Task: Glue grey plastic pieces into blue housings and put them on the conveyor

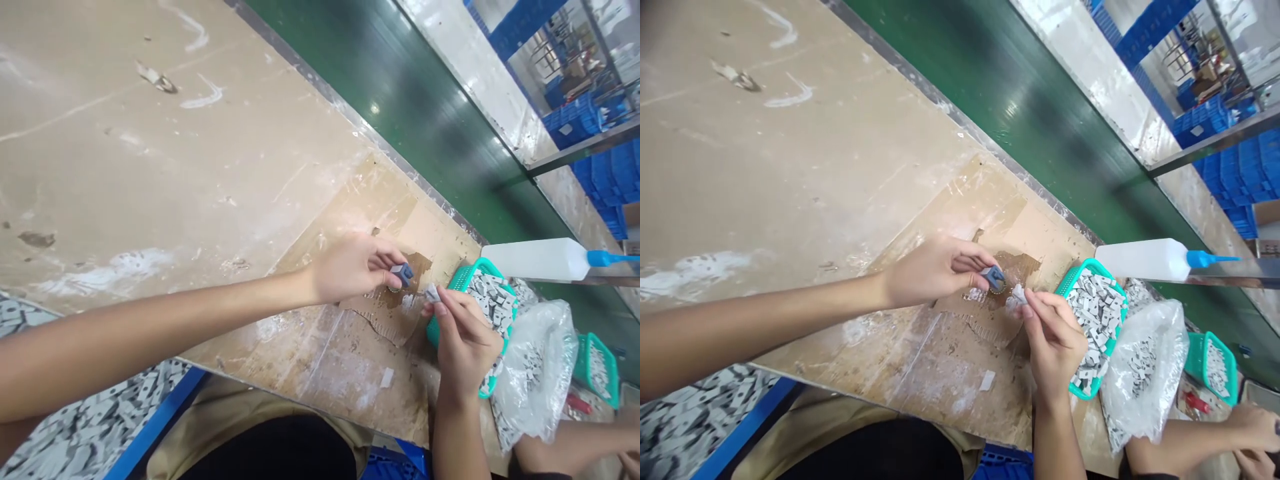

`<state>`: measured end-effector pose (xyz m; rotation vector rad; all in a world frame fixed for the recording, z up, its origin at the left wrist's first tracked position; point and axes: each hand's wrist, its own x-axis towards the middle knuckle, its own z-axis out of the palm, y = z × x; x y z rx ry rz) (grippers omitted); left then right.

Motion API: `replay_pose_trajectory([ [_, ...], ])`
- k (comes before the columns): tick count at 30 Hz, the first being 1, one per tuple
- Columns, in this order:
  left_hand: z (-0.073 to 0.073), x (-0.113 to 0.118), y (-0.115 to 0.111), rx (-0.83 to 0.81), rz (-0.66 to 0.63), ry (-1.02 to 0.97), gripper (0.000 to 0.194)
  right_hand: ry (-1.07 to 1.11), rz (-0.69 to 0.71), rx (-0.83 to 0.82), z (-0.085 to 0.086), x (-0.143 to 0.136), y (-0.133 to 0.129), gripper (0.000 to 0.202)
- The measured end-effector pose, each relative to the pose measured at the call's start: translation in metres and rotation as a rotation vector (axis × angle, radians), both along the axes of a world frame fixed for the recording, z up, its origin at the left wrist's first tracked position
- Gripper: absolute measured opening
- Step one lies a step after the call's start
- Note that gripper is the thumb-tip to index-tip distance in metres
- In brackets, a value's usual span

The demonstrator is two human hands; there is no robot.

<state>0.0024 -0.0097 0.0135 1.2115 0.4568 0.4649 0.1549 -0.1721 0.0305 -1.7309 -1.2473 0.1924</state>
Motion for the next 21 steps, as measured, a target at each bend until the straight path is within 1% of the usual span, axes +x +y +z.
replay_pose_trajectory([
  [2,-0.001,0.002,-0.004,-0.048,-0.003,0.011,0.02,-0.001,0.022,0.016,0.003,-0.003,-0.002,0.029],
  [4,-0.001,0.003,-0.006,-0.098,-0.031,-0.006,0.019,-0.019,0.036,-0.006,0.006,-0.006,-0.004,0.033],
  [8,-0.002,0.005,-0.008,-0.159,-0.078,-0.06,0.023,-0.048,0.06,-0.053,0.008,-0.007,-0.005,0.035],
  [14,-0.002,0.003,-0.015,-0.137,-0.098,-0.043,0.028,-0.044,0.154,-0.105,0.008,-0.007,-0.005,0.042],
  [18,0.0,0.001,-0.017,-0.115,-0.098,-0.038,0.025,-0.026,0.182,-0.128,0.009,-0.009,-0.004,0.044],
  [21,0.0,0.0,-0.021,-0.101,-0.073,-0.049,0.023,-0.006,0.196,-0.143,0.007,-0.012,-0.004,0.045],
])
